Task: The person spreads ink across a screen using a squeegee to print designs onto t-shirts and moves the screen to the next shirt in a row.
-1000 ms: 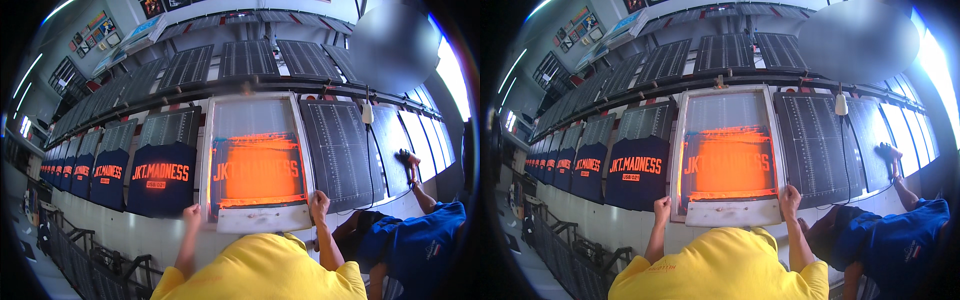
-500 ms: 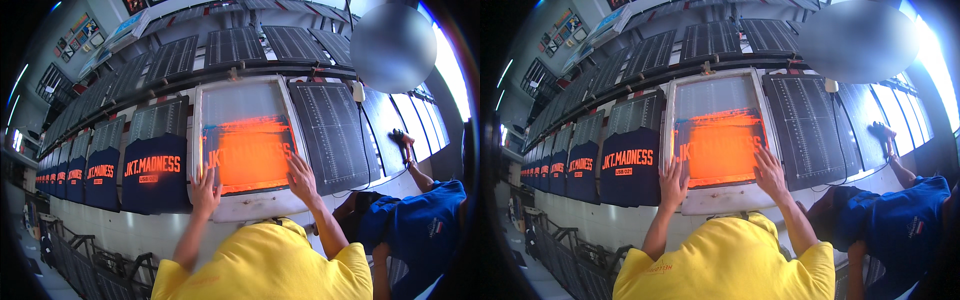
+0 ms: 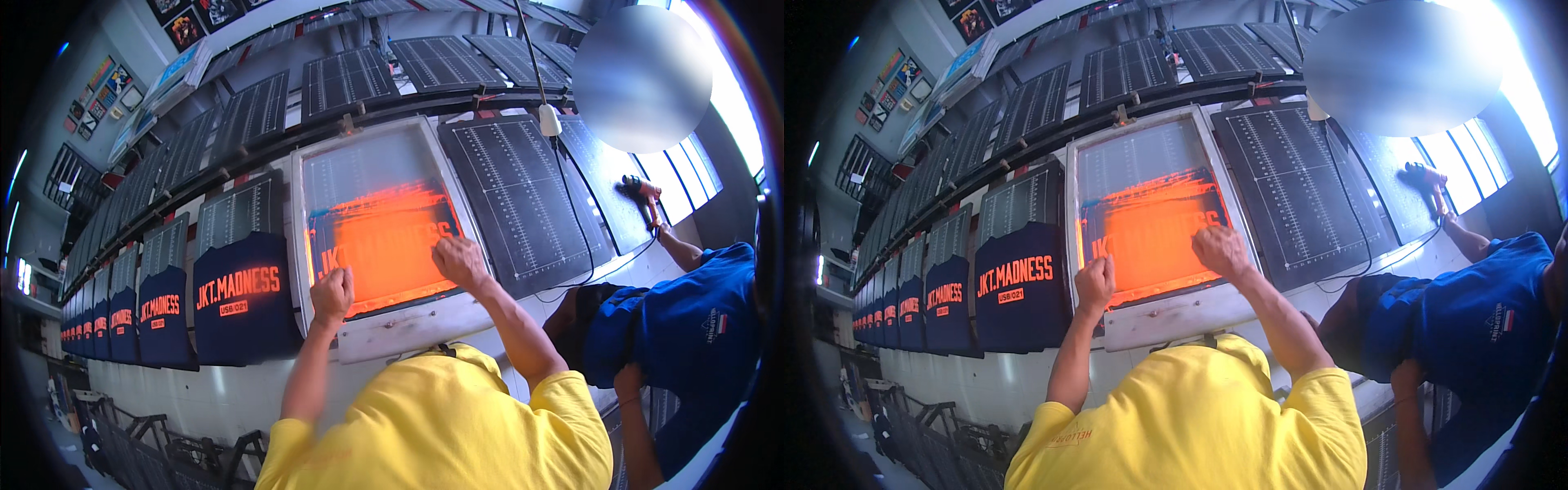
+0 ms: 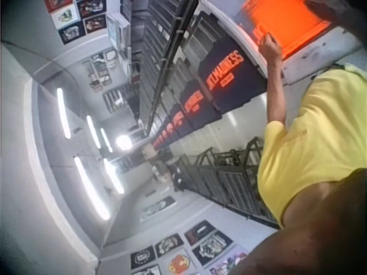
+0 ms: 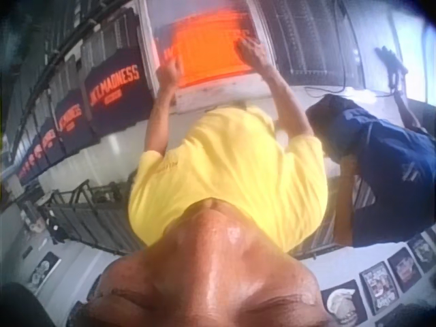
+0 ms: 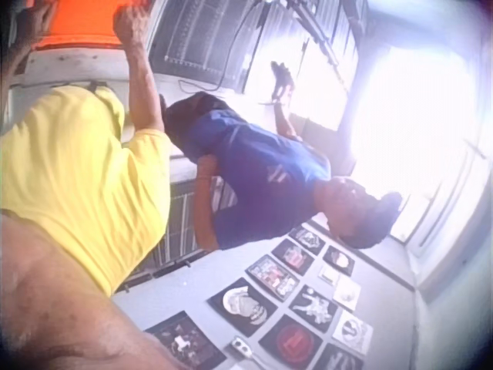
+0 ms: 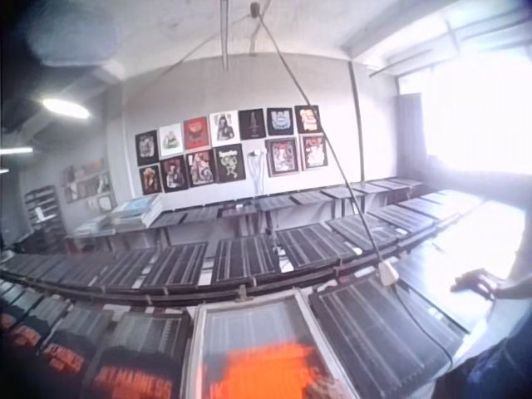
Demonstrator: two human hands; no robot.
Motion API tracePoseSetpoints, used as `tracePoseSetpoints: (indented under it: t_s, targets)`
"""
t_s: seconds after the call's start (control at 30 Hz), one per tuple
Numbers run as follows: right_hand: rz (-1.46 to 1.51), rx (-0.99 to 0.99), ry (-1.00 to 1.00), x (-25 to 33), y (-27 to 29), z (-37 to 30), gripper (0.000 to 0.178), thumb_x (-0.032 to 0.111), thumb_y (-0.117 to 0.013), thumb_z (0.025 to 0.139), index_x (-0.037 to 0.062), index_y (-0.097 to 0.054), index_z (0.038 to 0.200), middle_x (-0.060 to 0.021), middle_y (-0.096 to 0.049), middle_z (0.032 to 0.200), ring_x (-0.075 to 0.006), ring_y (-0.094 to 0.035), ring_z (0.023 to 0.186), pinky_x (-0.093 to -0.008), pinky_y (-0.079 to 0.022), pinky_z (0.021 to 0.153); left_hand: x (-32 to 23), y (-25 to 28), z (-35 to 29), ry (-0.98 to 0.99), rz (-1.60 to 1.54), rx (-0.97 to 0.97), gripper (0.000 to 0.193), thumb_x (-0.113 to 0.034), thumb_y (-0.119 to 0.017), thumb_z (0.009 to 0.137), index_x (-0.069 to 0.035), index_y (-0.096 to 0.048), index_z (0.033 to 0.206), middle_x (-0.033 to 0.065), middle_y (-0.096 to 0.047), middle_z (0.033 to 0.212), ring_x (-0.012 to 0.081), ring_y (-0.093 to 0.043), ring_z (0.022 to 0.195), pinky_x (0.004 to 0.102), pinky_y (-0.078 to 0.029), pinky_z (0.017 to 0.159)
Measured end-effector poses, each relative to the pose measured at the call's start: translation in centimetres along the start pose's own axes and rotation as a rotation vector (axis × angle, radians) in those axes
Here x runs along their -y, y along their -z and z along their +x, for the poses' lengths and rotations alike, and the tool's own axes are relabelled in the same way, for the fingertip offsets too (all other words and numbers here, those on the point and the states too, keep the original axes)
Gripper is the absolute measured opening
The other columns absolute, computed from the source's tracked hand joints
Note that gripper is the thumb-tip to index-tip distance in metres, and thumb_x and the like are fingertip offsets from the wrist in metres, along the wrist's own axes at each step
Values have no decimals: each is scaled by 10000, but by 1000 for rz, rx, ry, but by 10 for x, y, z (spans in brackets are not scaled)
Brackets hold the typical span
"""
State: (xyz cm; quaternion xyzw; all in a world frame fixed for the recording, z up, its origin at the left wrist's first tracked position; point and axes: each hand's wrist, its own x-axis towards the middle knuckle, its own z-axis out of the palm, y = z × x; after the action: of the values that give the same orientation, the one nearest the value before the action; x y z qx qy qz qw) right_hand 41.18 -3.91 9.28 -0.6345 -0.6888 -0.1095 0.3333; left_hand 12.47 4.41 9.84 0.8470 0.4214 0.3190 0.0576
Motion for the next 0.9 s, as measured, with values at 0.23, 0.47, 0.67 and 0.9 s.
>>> tracePoseSetpoints:
  t_s: [0.23,0.47,0.67,0.9]
  targets:
    - [110,-9,-18,6,21,8,231,176,-656,842,57,-525,692,-102,-583,652,-302,-611,616,-421,-496,561,-22,17,4,-14,-232,-163,369,-216,-498,974,-26,-471,658,126,-508,558,332,-539,511,418,-421,486]
    - [81,98,-215,-2,68,-73,116,82,-676,811,49,-583,750,-89,-582,697,-286,-601,654,-391,-491,593,8,40,-110,309,-422,63,367,-230,-363,1003,-22,-576,789,113,-548,655,289,-555,581,369,-431,567]
    - [138,43,-384,-5,79,-120,140,65,-638,845,18,-641,976,-135,-635,1002,-319,-613,948,-408,-498,828,27,49,-158,310,-183,-211,404,-253,-313,1046,15,-615,1049,173,-596,1054,286,-570,984,390,-444,854]
    - [636,-7,-588,-13,45,-90,321,167,-491,1004,10,-575,1271,-143,-585,1305,-230,-556,1212,-359,-457,972,49,47,-101,555,-912,-119,660,-470,-246,1041,36,-335,1455,165,-321,1535,262,-256,1440,391,-137,1177]
